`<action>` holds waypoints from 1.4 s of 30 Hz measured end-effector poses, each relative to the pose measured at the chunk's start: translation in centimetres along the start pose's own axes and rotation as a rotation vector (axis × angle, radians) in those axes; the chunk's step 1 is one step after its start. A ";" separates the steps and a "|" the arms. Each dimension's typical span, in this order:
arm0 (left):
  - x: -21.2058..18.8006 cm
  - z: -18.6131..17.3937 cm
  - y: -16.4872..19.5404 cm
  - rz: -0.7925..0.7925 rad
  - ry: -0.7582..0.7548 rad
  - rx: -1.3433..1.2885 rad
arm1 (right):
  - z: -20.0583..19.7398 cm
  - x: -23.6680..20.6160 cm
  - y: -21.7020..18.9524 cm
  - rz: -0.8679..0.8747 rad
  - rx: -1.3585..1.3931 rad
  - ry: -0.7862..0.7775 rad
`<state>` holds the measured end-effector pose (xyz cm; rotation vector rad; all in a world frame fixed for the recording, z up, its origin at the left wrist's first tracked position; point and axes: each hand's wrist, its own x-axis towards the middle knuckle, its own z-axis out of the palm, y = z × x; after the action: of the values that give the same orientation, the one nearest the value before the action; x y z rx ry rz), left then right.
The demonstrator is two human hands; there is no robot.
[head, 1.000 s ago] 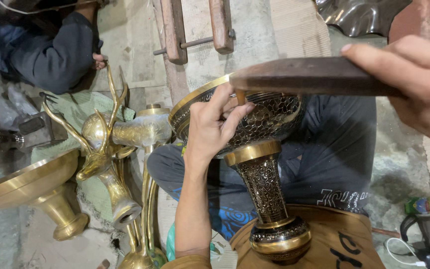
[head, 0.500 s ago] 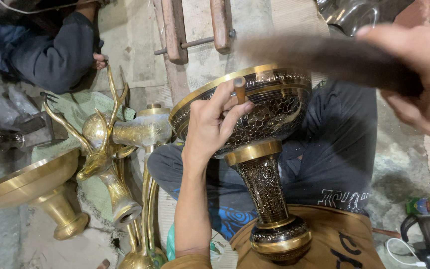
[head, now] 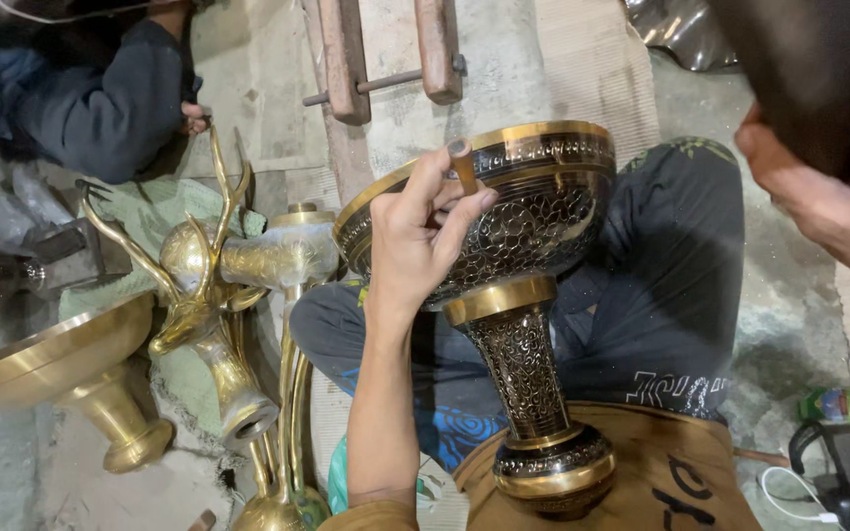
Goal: The person sits on the floor with an ornate brass bowl on their lap, holds a small punch against the bowl's rim, and repeatedly strikes the punch with a wooden mallet, working around the rim to shape or decorate the metal surface.
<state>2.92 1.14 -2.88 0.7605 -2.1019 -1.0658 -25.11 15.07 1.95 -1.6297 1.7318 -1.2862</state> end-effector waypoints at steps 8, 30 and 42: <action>-1.2 0.5 0.1 0.023 0.089 0.036 | -1.5 -0.5 0.9 -0.109 -0.629 -0.251; -4.8 3.5 -1.0 0.105 0.376 0.068 | -1.2 0.6 -3.5 -0.393 -0.777 -0.229; -5.2 3.3 -1.1 0.095 0.371 0.146 | -0.7 1.9 -4.6 -0.392 -0.974 -0.320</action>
<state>3.80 5.90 -6.80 0.8467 -1.8867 -0.6661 -23.63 14.09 6.64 -2.6130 2.0042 -0.1899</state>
